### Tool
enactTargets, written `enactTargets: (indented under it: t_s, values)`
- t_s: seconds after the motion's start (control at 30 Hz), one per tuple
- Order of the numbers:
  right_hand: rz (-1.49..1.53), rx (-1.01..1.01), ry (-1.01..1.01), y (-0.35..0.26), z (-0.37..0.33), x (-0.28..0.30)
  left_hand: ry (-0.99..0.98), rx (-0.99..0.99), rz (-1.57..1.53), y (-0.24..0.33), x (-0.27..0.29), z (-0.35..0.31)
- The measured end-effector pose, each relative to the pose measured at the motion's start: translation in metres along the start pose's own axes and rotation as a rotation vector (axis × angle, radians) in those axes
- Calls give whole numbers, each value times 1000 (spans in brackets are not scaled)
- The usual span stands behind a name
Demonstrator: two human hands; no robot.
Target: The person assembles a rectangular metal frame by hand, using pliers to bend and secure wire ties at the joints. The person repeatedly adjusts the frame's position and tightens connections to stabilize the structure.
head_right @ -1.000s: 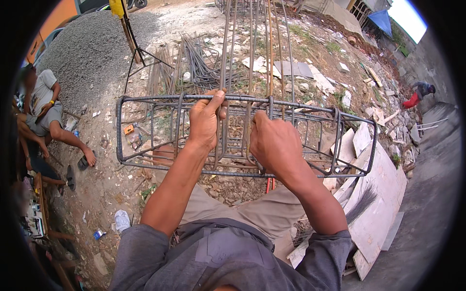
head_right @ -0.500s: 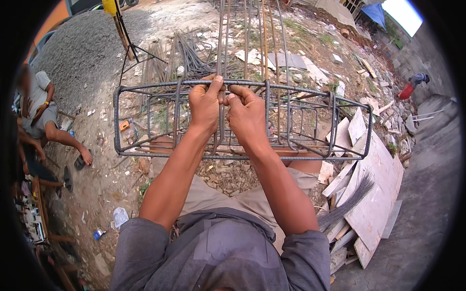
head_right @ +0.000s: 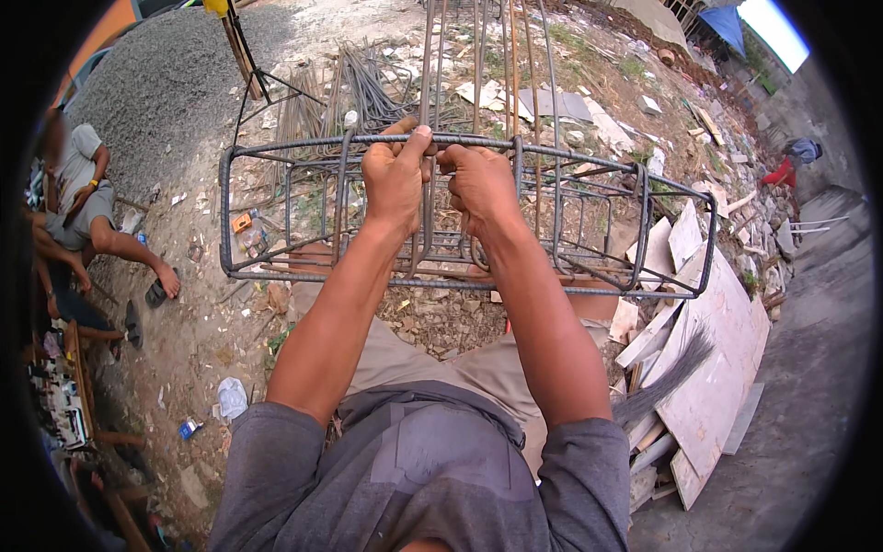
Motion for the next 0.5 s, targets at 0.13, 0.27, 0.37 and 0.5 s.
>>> enactTargets:
  t_s: [0.13,0.27,0.37,0.5]
  values:
    - [72,15,17,0,4,2,-20,25,-6,1,-3,-1]
    - [109,84,-70,-4,1,-3,-33,29,-3,2,-4,-2]
    - [151,48,-67,-2,5,-3,-10,17,44,2,0,-1]
    - [191,-10,-112,0,8,-6,-5,2,76,8,-1,-2]
Point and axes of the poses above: each hand's wrist, its own z-axis towards the middle knuckle, its own x-axis out of the back of the hand, y = z × x, the point moved 8 cm from there along z, towards the middle knuckle, and after that the axes turned 4 degrees about -x, right-handed, at the moved point
